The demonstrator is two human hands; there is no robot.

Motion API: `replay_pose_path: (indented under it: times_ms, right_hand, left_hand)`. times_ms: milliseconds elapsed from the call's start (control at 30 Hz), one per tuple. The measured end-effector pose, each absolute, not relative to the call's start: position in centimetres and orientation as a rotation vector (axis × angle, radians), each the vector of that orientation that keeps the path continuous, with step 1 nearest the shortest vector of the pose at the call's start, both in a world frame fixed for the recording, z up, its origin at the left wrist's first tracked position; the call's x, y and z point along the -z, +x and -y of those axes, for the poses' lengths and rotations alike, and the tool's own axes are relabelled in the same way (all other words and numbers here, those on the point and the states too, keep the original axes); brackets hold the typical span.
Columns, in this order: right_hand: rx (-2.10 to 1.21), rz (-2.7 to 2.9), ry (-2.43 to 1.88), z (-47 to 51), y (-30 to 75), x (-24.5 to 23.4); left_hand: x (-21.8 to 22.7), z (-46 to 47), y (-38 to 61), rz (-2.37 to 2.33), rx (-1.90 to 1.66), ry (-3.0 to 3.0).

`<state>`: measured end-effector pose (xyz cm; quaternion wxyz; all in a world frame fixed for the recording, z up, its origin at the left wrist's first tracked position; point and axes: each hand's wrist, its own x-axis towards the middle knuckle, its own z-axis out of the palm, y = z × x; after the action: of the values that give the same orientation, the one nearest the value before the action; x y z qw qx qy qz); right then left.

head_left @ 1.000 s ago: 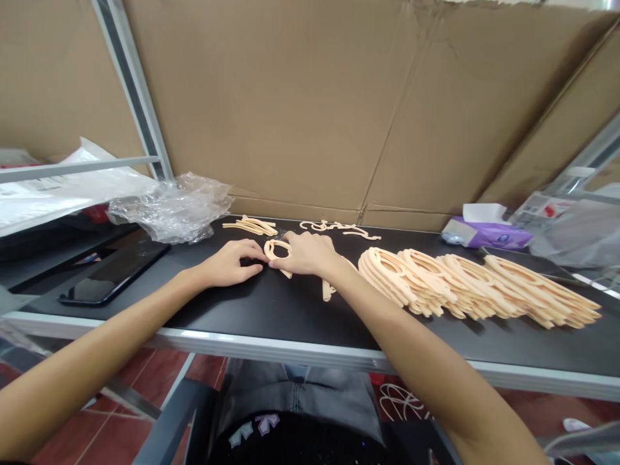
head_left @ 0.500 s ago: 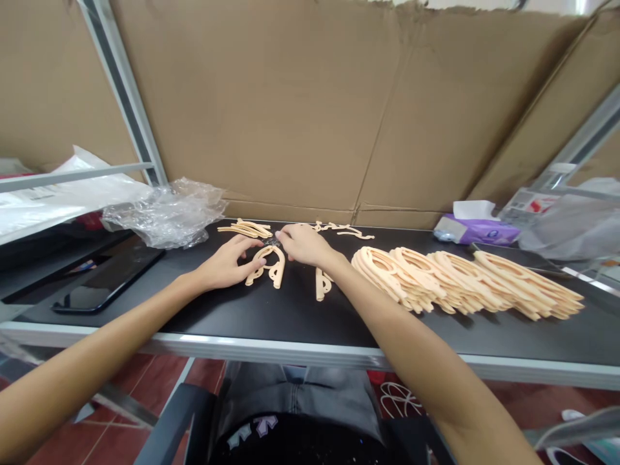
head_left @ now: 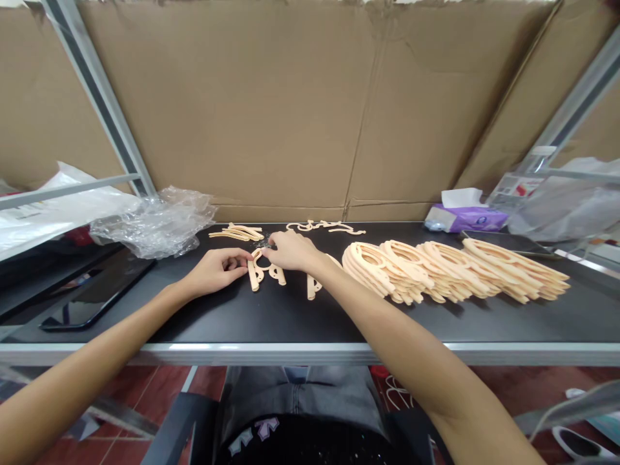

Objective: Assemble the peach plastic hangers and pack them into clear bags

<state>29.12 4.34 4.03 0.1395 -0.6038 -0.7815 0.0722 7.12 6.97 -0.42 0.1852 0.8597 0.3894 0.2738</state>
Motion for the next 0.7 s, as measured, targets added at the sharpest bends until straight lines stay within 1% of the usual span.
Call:
replay_pose_path:
  times_ms: [133,400,700]
  right_hand:
    - [-0.203,2.314,-1.753,-3.62,28.87,-4.32]
    - [-0.304,2.444,-1.699,-3.42,28.78,-4.13]
    - [-0.419,2.339,-1.723,-3.96,29.35,-4.23]
  left_hand:
    - [0.42,-6.79,7.33,-1.103,-0.793,2.412]
    - [0.26,-6.81,7.48,-1.069,-0.786,2.473]
    - [0.28,-6.78,7.39,-1.059,-0.785,2.439]
